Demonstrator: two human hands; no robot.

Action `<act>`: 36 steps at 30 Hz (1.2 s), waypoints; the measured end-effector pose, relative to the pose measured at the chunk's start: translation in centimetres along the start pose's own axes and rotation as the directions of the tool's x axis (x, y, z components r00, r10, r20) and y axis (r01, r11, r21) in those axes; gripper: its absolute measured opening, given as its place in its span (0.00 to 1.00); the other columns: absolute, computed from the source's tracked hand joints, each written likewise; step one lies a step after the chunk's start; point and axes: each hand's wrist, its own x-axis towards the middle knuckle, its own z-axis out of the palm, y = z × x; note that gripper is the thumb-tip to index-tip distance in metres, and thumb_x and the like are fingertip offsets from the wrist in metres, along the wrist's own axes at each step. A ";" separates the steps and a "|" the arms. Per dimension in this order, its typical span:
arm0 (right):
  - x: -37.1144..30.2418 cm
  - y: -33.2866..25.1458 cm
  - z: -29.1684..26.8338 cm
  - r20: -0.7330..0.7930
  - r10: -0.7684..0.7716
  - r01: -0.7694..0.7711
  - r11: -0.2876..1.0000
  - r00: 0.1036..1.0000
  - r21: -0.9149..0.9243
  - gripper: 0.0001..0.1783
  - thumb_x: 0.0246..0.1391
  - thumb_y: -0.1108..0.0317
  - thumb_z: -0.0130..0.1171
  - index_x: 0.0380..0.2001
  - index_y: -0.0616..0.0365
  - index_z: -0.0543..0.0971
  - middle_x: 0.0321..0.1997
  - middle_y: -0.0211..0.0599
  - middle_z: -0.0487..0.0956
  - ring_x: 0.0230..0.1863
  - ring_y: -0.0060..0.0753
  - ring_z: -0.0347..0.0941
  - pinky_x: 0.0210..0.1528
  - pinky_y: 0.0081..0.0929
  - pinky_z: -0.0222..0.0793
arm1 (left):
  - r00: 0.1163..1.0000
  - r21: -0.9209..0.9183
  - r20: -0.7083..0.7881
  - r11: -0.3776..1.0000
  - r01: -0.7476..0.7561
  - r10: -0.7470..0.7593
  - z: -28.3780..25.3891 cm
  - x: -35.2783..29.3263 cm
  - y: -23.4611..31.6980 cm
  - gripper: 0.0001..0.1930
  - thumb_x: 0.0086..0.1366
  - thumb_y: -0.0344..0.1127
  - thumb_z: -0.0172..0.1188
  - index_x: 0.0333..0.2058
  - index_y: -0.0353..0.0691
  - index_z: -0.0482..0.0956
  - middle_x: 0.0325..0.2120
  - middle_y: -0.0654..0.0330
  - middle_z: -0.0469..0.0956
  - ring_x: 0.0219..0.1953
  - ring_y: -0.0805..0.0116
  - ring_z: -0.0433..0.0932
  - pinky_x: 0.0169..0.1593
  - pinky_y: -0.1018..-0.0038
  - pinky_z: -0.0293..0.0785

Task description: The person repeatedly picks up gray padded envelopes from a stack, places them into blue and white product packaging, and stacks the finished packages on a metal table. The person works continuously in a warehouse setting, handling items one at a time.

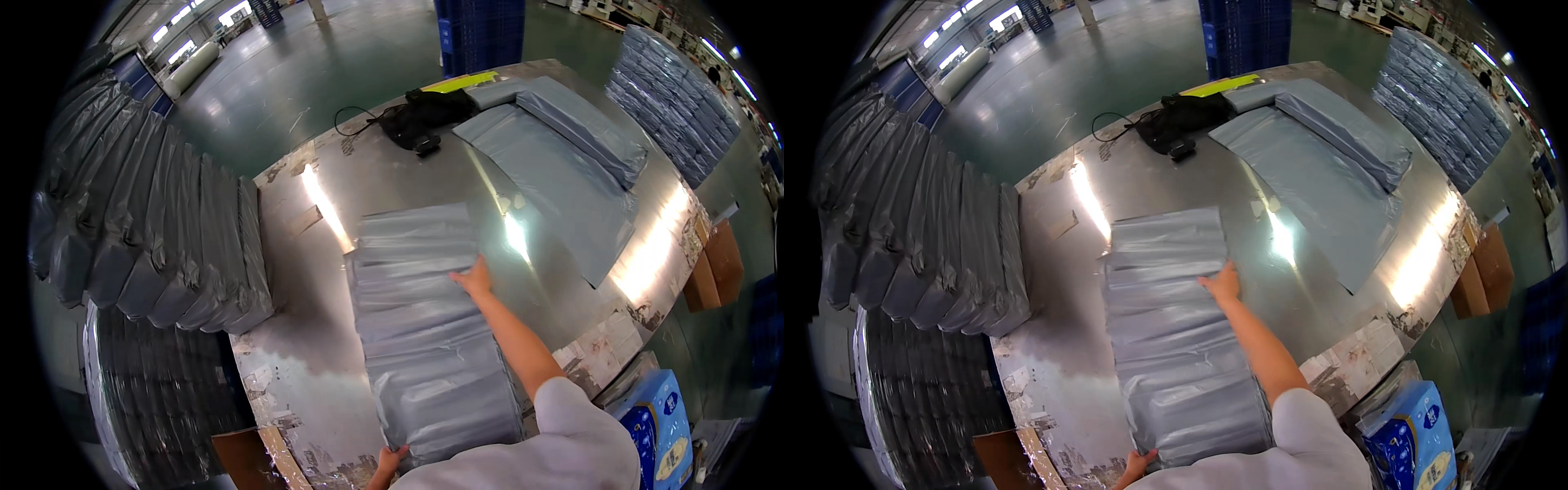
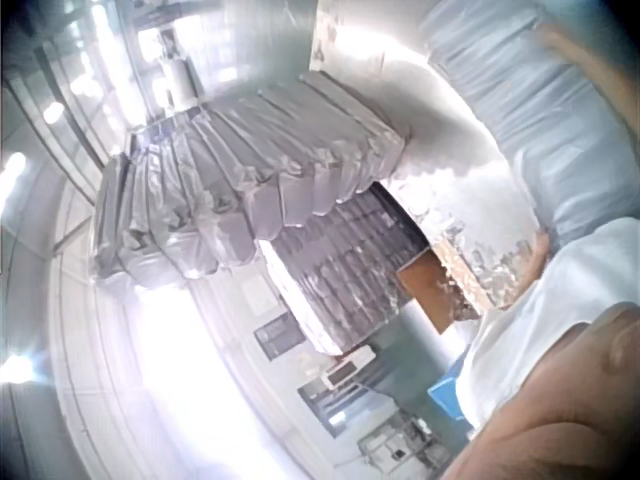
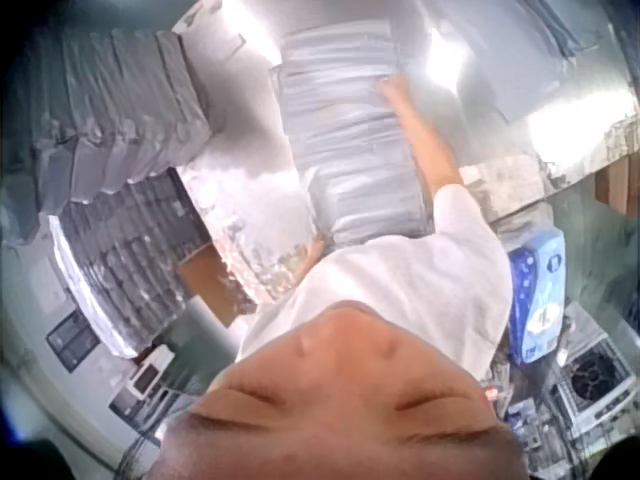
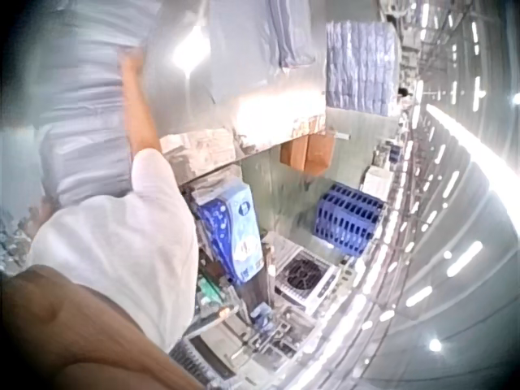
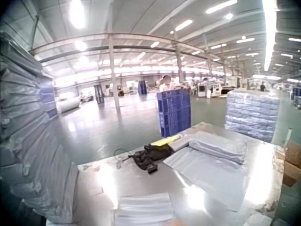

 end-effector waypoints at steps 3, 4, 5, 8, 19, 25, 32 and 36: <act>2.7 -5.8 6.5 -0.027 -0.165 0.167 0.981 0.986 0.098 0.50 0.27 0.58 0.69 0.53 0.69 0.56 0.51 0.58 0.64 0.54 0.50 0.60 0.55 0.32 0.56 | 0.983 -0.085 -0.137 0.988 -0.131 0.119 -1.7 2.0 1.9 0.17 0.47 0.41 0.63 0.27 0.29 0.77 0.21 0.56 0.77 0.25 0.69 0.74 0.31 0.71 0.69; 4.5 -7.8 8.2 -0.024 -0.135 0.137 0.977 0.991 0.163 0.48 0.30 0.58 0.68 0.53 0.68 0.56 0.52 0.57 0.64 0.54 0.47 0.60 0.54 0.31 0.57 | 0.986 -0.107 -0.126 0.987 -0.119 0.105 -3.2 3.7 3.4 0.16 0.47 0.40 0.63 0.27 0.30 0.77 0.21 0.56 0.77 0.24 0.70 0.74 0.31 0.71 0.69; 6.6 -9.8 9.6 -0.020 -0.104 0.106 0.968 0.994 0.229 0.47 0.32 0.58 0.67 0.53 0.67 0.56 0.52 0.56 0.64 0.55 0.44 0.61 0.54 0.31 0.57 | 0.973 -0.087 -0.159 0.980 -0.180 0.165 -4.5 5.4 5.2 0.16 0.48 0.39 0.63 0.27 0.30 0.76 0.21 0.56 0.77 0.24 0.71 0.74 0.31 0.72 0.69; 11.9 -12.9 9.8 0.069 -0.169 0.062 0.664 0.983 0.745 0.40 0.41 0.59 0.61 0.54 0.63 0.56 0.54 0.51 0.64 0.55 0.39 0.60 0.52 0.31 0.58 | 0.944 -0.019 -0.211 0.964 -0.264 0.254 -6.8 9.5 13.4 0.15 0.48 0.36 0.63 0.28 0.28 0.76 0.21 0.56 0.77 0.24 0.70 0.73 0.30 0.71 0.69; -18.2 5.0 -19.2 0.590 -0.065 0.529 0.529 0.805 -0.664 0.36 0.44 0.56 0.54 0.57 0.47 0.53 0.59 0.48 0.55 0.62 0.54 0.43 0.56 0.62 0.40 | 0.902 -0.188 -0.281 0.903 -0.386 0.327 -8.0 11.4 13.4 0.17 0.47 0.34 0.64 0.35 0.34 0.72 0.28 0.59 0.76 0.29 0.69 0.73 0.35 0.73 0.69; -27.8 22.4 -37.1 0.227 0.478 0.245 0.026 0.849 -0.969 0.36 0.41 0.40 0.51 0.48 0.56 0.68 0.54 0.52 0.64 0.56 0.59 0.55 0.51 0.68 0.41 | 0.929 -0.534 -0.205 0.760 -0.370 0.309 -7.2 11.6 9.4 0.18 0.52 0.35 0.61 0.40 0.33 0.70 0.32 0.58 0.74 0.31 0.70 0.73 0.32 0.77 0.70; -31.2 16.9 -38.6 0.394 0.534 0.460 0.011 0.748 -0.888 0.18 0.43 0.59 0.53 0.35 0.59 0.78 0.40 0.44 0.76 0.42 0.51 0.71 0.39 0.58 0.62 | 0.972 -0.649 0.163 0.760 -0.025 0.171 -6.8 7.4 7.4 0.10 0.58 0.38 0.53 0.30 0.37 0.70 0.24 0.56 0.76 0.15 0.78 0.65 0.13 0.84 0.56; -28.3 22.1 -36.8 0.666 0.448 0.756 -0.035 0.597 -0.654 0.11 0.39 0.67 0.53 0.28 0.52 0.81 0.31 0.36 0.79 0.33 0.40 0.75 0.26 0.42 0.69 | 0.975 -0.533 0.131 0.842 -0.082 0.178 -6.0 1.4 3.3 0.12 0.56 0.35 0.52 0.38 0.38 0.70 0.28 0.56 0.78 0.19 0.78 0.70 0.18 0.86 0.59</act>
